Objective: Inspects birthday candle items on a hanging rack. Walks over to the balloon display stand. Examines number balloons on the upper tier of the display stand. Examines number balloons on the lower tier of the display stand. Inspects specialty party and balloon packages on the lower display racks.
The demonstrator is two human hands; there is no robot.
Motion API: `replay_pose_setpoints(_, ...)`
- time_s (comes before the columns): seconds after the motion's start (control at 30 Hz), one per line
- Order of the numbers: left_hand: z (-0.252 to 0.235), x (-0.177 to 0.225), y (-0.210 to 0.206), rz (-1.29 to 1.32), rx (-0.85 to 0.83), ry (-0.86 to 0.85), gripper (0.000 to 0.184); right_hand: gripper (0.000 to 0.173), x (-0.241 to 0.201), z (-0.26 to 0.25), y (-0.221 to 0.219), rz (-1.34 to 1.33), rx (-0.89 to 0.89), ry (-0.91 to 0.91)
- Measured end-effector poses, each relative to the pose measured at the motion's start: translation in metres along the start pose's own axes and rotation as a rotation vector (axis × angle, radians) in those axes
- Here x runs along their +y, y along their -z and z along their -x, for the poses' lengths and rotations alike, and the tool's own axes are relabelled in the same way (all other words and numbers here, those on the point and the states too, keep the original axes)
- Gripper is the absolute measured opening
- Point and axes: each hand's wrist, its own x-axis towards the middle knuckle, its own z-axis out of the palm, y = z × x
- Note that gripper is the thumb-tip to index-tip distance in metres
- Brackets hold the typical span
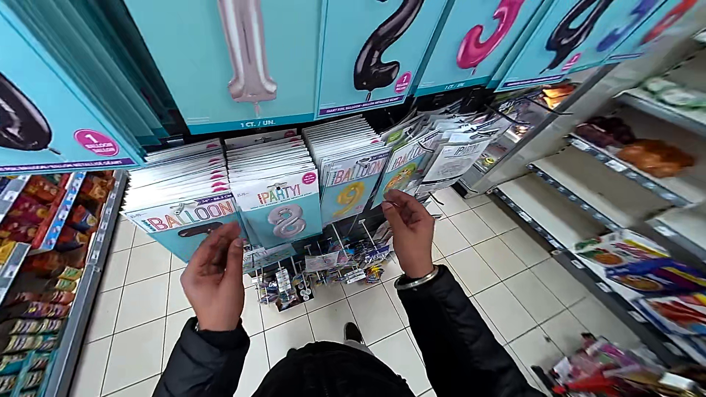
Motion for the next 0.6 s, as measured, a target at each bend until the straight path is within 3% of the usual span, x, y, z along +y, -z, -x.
replay_pose_setpoints(0.13,0.021,0.004,-0.012,0.044,0.004,0.045,0.03,0.04,0.024,-0.02,0.005,0.02,-0.107,-0.103)
replay_pose_setpoints(0.37,0.037,0.011,-0.034,0.057,0.048,0.117,0.033,0.041,0.043,-0.039,-0.002,-0.168,-0.255,-0.122)
replay_pose_setpoints(0.6,0.05,0.019,-0.056,0.047,0.081,0.146,0.035,0.024,0.041,-0.039,0.005,-0.195,-0.324,-0.114)
